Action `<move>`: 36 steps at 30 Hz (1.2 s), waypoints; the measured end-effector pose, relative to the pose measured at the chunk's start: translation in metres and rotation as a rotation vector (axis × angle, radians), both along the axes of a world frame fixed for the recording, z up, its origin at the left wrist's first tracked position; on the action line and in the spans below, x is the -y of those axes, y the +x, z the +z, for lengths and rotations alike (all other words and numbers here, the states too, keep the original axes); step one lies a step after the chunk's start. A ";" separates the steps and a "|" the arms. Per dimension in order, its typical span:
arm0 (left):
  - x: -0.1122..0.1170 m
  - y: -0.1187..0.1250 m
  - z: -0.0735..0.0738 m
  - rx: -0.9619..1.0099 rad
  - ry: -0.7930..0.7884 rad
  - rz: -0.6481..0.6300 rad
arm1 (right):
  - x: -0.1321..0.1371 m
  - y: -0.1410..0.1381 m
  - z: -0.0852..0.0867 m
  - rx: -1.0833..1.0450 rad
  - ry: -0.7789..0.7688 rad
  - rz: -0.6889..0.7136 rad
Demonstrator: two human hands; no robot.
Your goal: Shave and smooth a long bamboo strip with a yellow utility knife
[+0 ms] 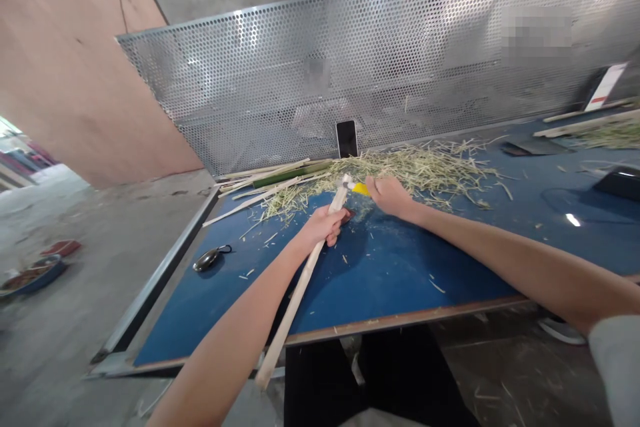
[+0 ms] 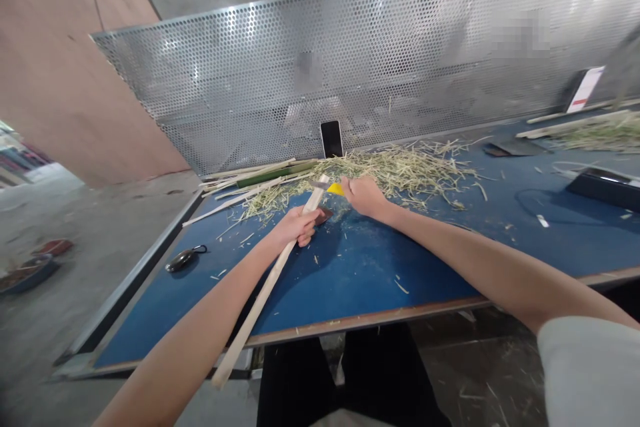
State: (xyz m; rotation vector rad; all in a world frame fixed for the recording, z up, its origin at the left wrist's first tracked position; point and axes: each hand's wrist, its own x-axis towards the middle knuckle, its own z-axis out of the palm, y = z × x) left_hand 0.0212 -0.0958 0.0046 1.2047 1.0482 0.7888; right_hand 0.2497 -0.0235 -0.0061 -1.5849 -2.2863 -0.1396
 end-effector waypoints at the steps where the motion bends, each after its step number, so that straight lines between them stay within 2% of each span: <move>1: 0.000 0.000 0.001 0.002 -0.001 0.000 | 0.003 -0.005 -0.001 0.046 -0.015 0.052; 4: 0.000 -0.001 0.001 0.005 0.002 0.002 | 0.008 -0.014 -0.005 0.118 -0.048 0.127; 9: 0.000 -0.006 -0.003 -0.023 0.068 -0.032 | -0.005 -0.007 -0.004 0.060 -0.049 0.017; 12: 0.004 -0.007 0.000 -0.020 0.074 -0.079 | -0.022 0.011 0.002 -0.029 -0.045 -0.075; 14: 0.007 -0.005 0.003 0.001 0.077 -0.148 | -0.036 0.030 0.006 -0.163 -0.062 -0.216; 16: 0.010 -0.002 0.008 0.034 0.088 -0.211 | -0.047 0.051 0.007 -0.168 -0.007 -0.302; 18: 0.010 0.001 0.010 0.050 0.096 -0.204 | -0.054 0.068 0.005 -0.193 0.011 -0.355; 20: 0.007 0.001 0.010 0.045 0.085 -0.142 | -0.054 0.074 0.004 -0.209 0.025 -0.352; 22: 0.002 -0.001 0.008 0.041 0.052 -0.068 | -0.049 0.067 0.004 -0.207 0.035 -0.307; 26: -0.007 -0.005 0.005 0.100 -0.004 0.020 | -0.026 0.030 0.009 -0.187 0.030 -0.196; 30: -0.007 -0.004 0.006 0.170 -0.023 0.080 | 0.000 -0.005 0.007 -0.025 -0.009 -0.028; 32: -0.005 -0.002 0.006 0.190 -0.017 0.114 | 0.008 -0.015 0.004 0.049 -0.024 0.021; 36: -0.005 -0.002 0.003 0.193 -0.017 0.123 | 0.008 -0.019 -0.003 0.105 -0.034 0.023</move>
